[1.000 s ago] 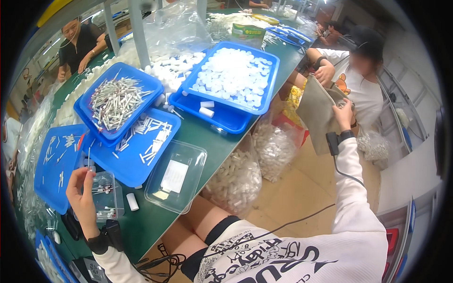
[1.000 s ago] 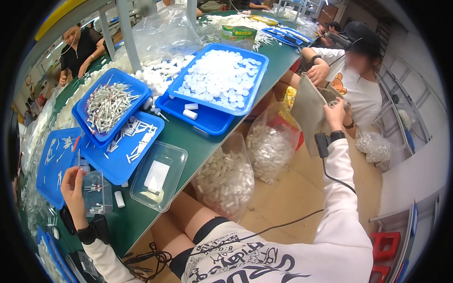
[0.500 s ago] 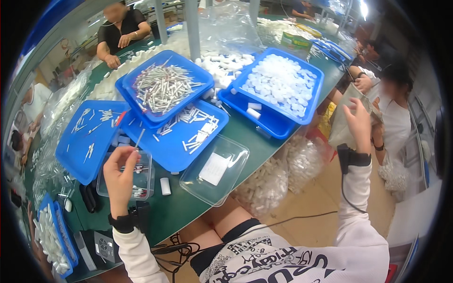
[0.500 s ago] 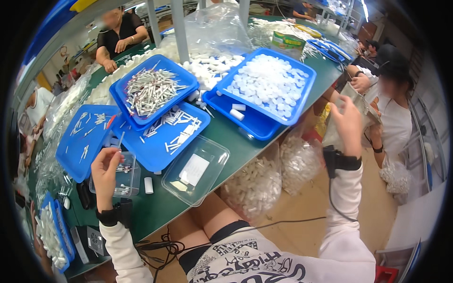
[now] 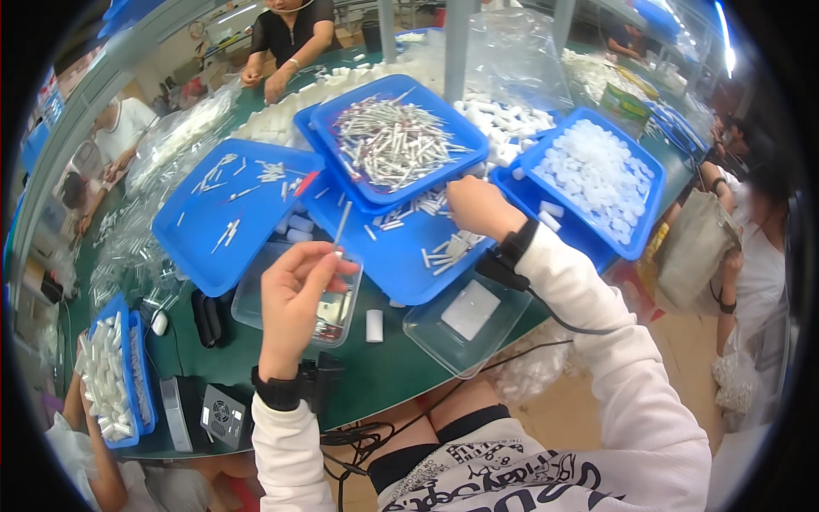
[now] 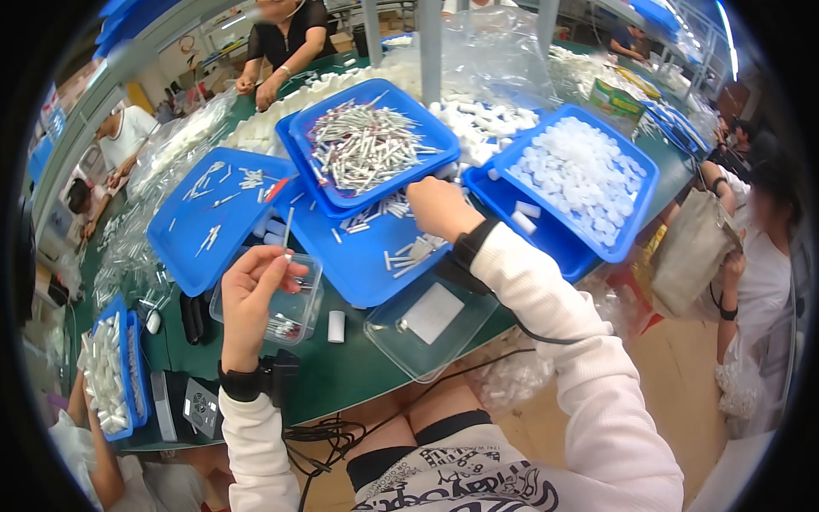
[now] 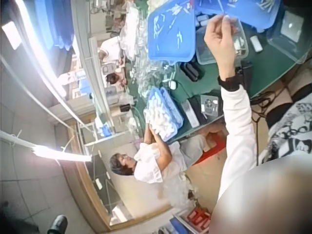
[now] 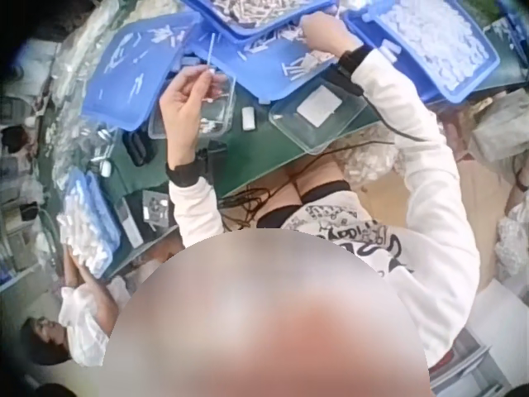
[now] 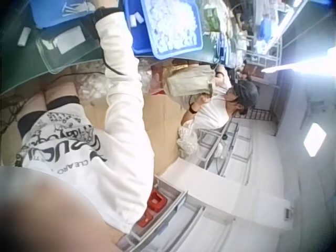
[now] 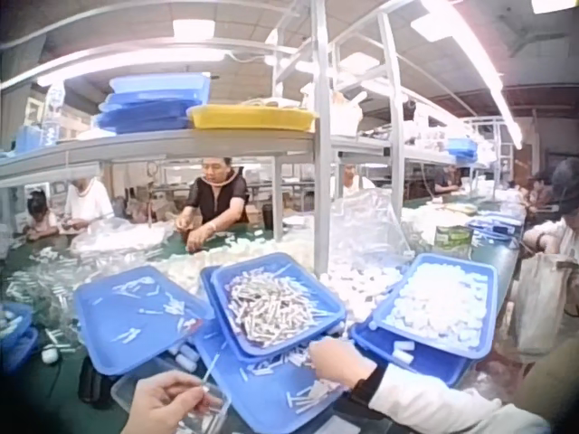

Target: The person repeatedly picks a thin stick and a white cotton tip from blue trays, inserts the tip onto the stick, and places the assembled swab into a clear plastic container. The process is repeated continuously throughout the clip.

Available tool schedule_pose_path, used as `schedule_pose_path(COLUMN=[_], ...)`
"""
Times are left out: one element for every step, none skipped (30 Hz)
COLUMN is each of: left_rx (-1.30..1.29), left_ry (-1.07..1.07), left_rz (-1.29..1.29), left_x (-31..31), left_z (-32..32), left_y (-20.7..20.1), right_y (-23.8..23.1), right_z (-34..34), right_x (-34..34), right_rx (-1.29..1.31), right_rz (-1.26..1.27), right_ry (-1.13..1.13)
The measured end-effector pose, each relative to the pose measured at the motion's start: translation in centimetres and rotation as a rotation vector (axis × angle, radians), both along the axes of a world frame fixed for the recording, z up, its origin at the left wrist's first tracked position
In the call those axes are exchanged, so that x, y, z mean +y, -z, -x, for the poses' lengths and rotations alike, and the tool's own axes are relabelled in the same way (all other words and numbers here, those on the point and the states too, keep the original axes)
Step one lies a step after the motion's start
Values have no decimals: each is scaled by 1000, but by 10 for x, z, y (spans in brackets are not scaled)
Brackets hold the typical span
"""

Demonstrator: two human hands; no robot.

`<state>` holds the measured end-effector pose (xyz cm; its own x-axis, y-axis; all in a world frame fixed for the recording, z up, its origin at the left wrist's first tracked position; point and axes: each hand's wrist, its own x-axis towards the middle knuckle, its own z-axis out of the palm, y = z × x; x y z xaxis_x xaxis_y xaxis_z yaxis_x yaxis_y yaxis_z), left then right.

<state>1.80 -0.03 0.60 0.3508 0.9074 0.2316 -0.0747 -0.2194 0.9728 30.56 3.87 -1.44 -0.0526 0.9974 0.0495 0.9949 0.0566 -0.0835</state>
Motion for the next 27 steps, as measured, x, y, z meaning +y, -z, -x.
schedule_pose_path(left_rx=[-27, 0, 27, 54, 88, 134, 179, 207, 230, 254, 238, 222, 206, 203, 205, 208, 220, 232, 243, 253, 262, 270, 277, 284, 290, 294, 299], left_ry=[0, -43, -85, -124, -145, -174, -202, -248, -284, -321, -354, -388, -422, -424, -433, -443, -453, -462, -470, -477, -483, -489, -498, -508, -516, -516, -515], left_rz=[-4, -38, -71, -104, -147, -185, -224, -278, -330, -381, -409, -436, -464, -488, -518, -548, -569, -591, -613, -607, -601, -595, -592, -588, -584, -589, -594], left_x=[1, -1, -4, -5, -5, -5, -5, -6, -6, -6, -5, -5, -5, -5, -6, -7, -6, -5, -4, -4, -4, -4, -4, -4, -5, -4, -4], left_z=[1, -1, -2, -3, -6, -6, -6, -2, -2, -1, -4, -6, -9, -11, -9, -7, -8, -8, -8, -9, -9, -9, -9, -9, -10, -9, -9], left_y=[1, 2, 1, 0, -1, 0, 1, 0, 2, 3, 3, 3, 3, 3, 0, -3, -1, 0, 1, 2, 2, 4, 4, 4, 4, 4, 4], right_y=[-3, -9, -12, -12, -16, -21, -27, -37, -47, -54, -57, -55, -52, -47, -44, -42, -39, -37, -36, -34, -32, -30, -30, -30, -30, -30, -31], right_z=[2, 4, 6, 5, 4, 8, 13, 25, 37, 47, 52, 58, 63, 64, 67, 71, 72, 72, 73, 72, 72, 71, 70, 69, 69, 68, 68], right_x=[-3, -7, -8, -8, -11, -13, -16, -19, -24, -27, -26, -26, -28, -28, -28, -27, -30, -32, -33, -33, -33, -33, -32, -32, -33, -33, -34], right_rx=[-25, -39, -54, -45, -18, 19, 57, 235, 409, 583, 637, 717, 798, 853, 912, 971, 1035, 1098, 1160, 1187, 1214, 1240, 1241, 1242, 1242, 1268, 1293], right_rz=[-30, -40, -50, -112, -151, -185, -220, -208, -190, -170, -149, -124, -99, -99, -101, -101, -80, -59, -38, -31, -24, -18, -14, -11, -8, 6, 20], right_ry=[-6, -8, -7, -32, -44, -66, -86, -177, -257, -337, -477, -521, -567, -573, -591, -608, -591, -572, -552, -557, -562, -565, -575, -585, -594, -585, -576])
